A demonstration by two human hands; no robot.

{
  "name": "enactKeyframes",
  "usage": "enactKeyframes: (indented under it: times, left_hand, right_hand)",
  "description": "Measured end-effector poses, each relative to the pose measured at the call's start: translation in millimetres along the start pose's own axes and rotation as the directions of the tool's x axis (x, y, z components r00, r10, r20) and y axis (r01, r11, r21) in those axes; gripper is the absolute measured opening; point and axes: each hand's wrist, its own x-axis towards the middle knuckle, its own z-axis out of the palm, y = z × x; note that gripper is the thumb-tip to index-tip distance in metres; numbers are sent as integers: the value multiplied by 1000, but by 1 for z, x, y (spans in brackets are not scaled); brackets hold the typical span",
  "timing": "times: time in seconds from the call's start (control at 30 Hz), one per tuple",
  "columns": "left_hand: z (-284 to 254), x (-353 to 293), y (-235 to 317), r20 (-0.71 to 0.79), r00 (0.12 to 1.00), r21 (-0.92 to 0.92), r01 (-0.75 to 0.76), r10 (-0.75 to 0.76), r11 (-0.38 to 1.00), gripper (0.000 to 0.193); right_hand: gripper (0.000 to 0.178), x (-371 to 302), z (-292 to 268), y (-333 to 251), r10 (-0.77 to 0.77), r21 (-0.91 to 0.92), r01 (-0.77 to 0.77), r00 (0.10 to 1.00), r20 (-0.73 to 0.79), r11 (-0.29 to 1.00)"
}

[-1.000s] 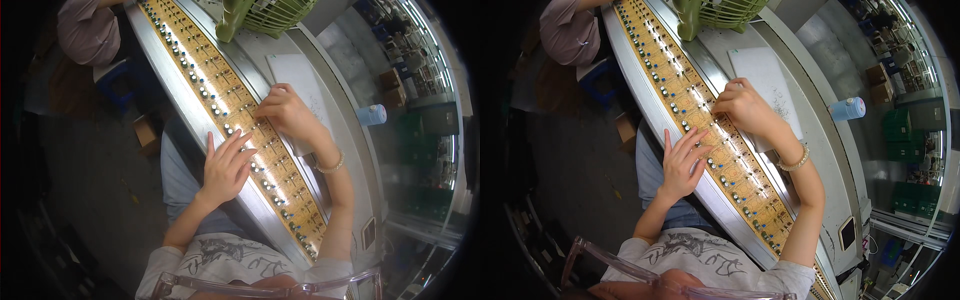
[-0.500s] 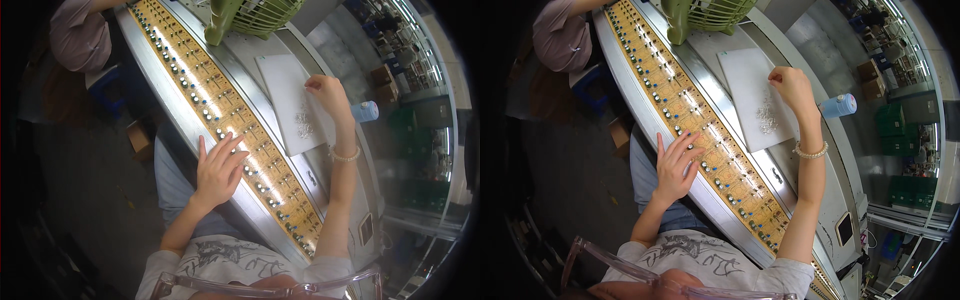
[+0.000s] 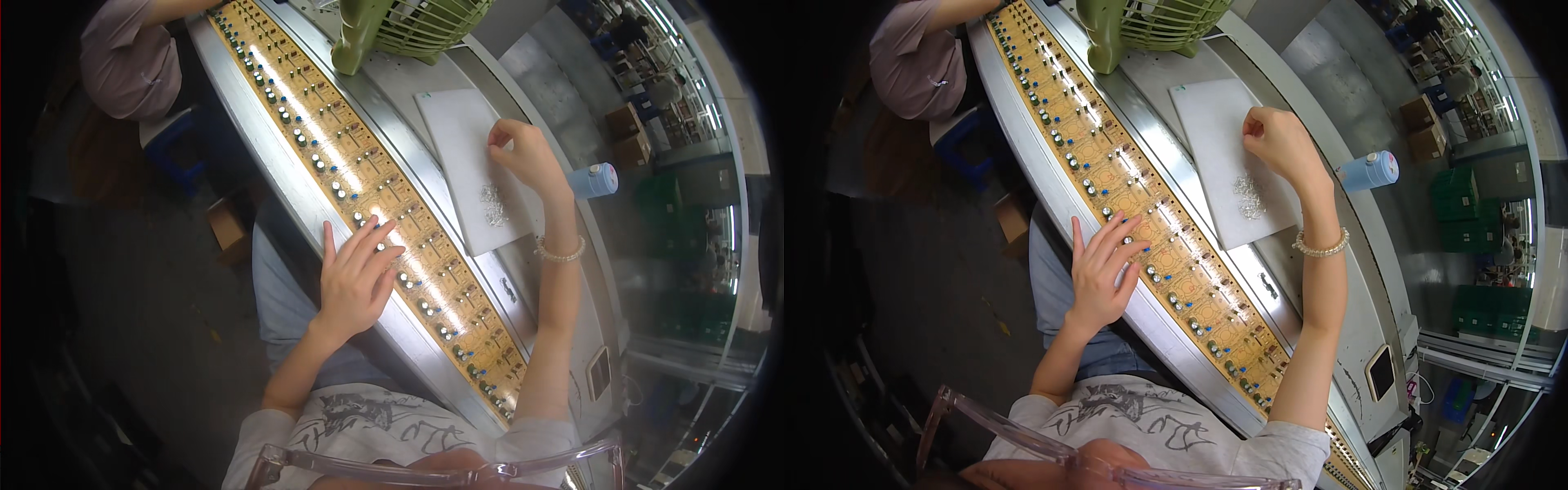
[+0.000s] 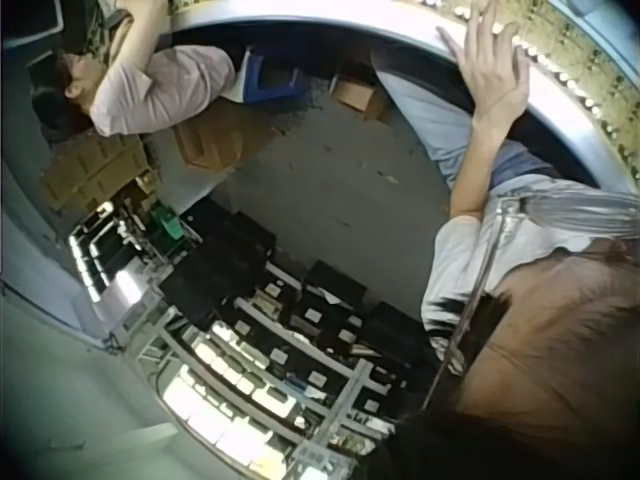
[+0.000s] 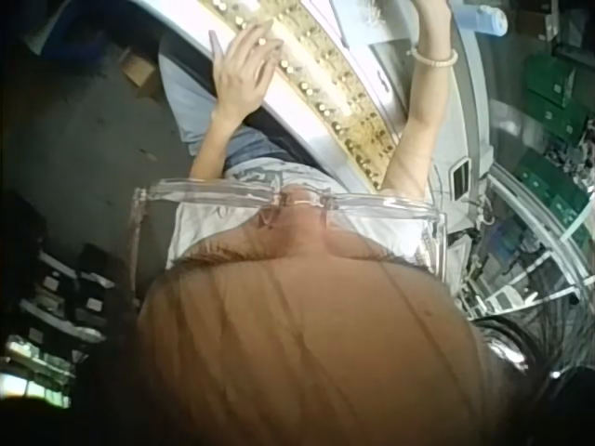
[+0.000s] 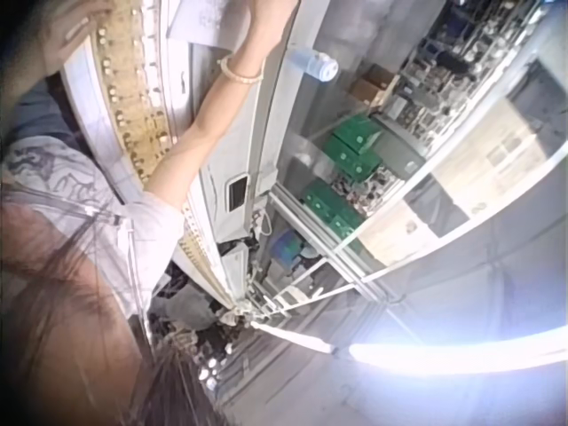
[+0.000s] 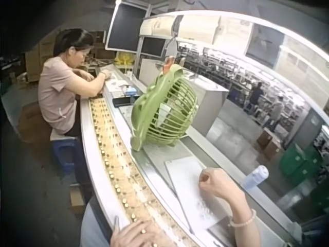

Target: Manually inserting small electronic components into a long pcb strip.

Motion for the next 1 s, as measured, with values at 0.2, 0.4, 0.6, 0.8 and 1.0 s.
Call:
enactKeyframes:
  times: [0.2,0.4,0.6,0.8,1.0]
  left_hand:
    - [0,0,0,0,1000,-2,3,-3,1000,23]
    - [0,0,-1,-2,1000,-5,1,-1,1000,23]
    - [0,2,-2,4,1000,7,-8,8,1000,23]
    - [-1,2,-3,5,1000,23,-21,21,1000,21]
    - [0,2,-5,5,1000,26,-23,23,999,20]
  right_hand:
    - [11,3,10,-15,-155,97,159,987,-49,983]
    - [12,-7,40,-50,-315,406,250,944,100,879]
    - [10,-6,64,-56,-508,252,478,859,66,841]
    - [10,-7,68,-57,-541,198,524,840,43,828]
    - [14,-8,70,-57,-542,185,525,838,55,831]
